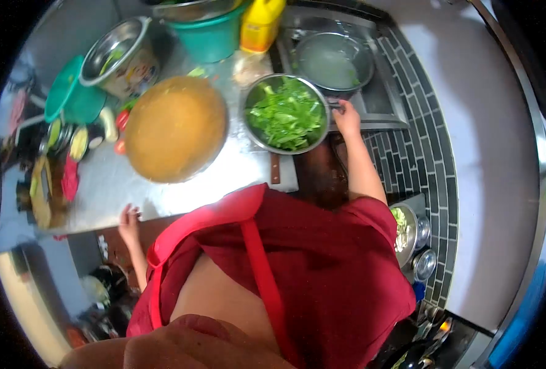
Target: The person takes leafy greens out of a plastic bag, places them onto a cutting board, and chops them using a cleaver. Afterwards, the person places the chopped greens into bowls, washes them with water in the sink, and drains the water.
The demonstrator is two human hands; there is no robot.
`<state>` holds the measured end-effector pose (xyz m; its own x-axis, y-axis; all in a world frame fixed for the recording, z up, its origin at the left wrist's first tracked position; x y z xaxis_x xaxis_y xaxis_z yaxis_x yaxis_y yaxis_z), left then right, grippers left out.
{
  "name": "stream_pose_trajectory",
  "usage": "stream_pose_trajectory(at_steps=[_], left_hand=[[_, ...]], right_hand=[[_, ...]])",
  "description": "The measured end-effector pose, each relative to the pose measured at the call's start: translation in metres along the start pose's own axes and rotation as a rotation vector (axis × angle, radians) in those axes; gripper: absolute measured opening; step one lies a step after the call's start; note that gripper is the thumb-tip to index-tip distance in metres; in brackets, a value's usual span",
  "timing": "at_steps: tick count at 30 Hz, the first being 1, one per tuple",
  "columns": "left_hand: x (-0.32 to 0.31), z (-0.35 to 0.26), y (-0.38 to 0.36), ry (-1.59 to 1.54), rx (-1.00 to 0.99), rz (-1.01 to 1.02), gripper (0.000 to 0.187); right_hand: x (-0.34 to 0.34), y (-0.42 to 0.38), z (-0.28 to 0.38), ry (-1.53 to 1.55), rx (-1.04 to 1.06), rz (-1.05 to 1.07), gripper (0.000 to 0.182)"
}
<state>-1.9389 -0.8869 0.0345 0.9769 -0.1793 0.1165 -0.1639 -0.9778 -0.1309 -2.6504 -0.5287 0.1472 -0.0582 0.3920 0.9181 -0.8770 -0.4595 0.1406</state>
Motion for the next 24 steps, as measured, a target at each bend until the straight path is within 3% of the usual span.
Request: stream_pose_trajectory(at_steps=[4, 6, 9, 12, 13, 16, 17, 20, 24], left_hand=[[-0.214, -0.039, -0.059, -0.147, 0.196, 0.472, 0.031], [-0.294, -0.059, -0.089, -0.136, 0.240, 0.673, 0.035], [-0.375, -0.039, -0.098, -0.163, 0.369, 0.786, 0.050], [-0.423, -0.026, -0.100, -0.387, 0.709, 0.618, 0.057], [-0.431, -0.023, -0.099, -0.406, 0.777, 0.559, 0.049], [-0.445, -0.015, -0.093, -0.415, 0.788, 0.474, 0.030], [-0.449, -0.016, -0.091, -0.432, 0.767, 0.456, 0.016], [-0.453, -0.019, -0.087, -0.377, 0.687, 0.461, 0.015], [-0.464, -0.032, -0.095, -0.321, 0.695, 0.410, 0.016]], right_hand=[[-0.066, 0.039, -0.092, 0.833, -0.491, 0.253, 0.038], [-0.100, 0.061, -0.121, 1.031, -0.642, 0.272, 0.039], [-0.158, 0.107, -0.142, 1.271, -0.712, 0.392, 0.041], [-0.174, 0.127, -0.140, 1.452, -0.825, 0.271, 0.039], [-0.183, 0.129, -0.146, 1.449, -0.908, 0.212, 0.039], [-0.181, 0.135, -0.170, 1.273, -0.967, -0.091, 0.039], [-0.163, 0.140, -0.174, 1.222, -0.850, -0.254, 0.038], [-0.151, 0.154, -0.180, 1.397, -0.690, -0.397, 0.035], [-0.139, 0.166, -0.195, 1.403, -0.744, -0.417, 0.030]])
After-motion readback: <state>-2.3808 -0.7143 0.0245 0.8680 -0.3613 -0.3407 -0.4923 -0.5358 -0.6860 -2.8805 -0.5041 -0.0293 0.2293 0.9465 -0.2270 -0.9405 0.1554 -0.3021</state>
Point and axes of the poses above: each hand's wrist, its own y-axis towards the middle knuckle, its own x-axis out of the back of the hand, z = x × y, the point moved 10 cm from there along y, towards the middle knuckle, and after that the axes turned 11 degrees about -y, right-handed, at the moved point
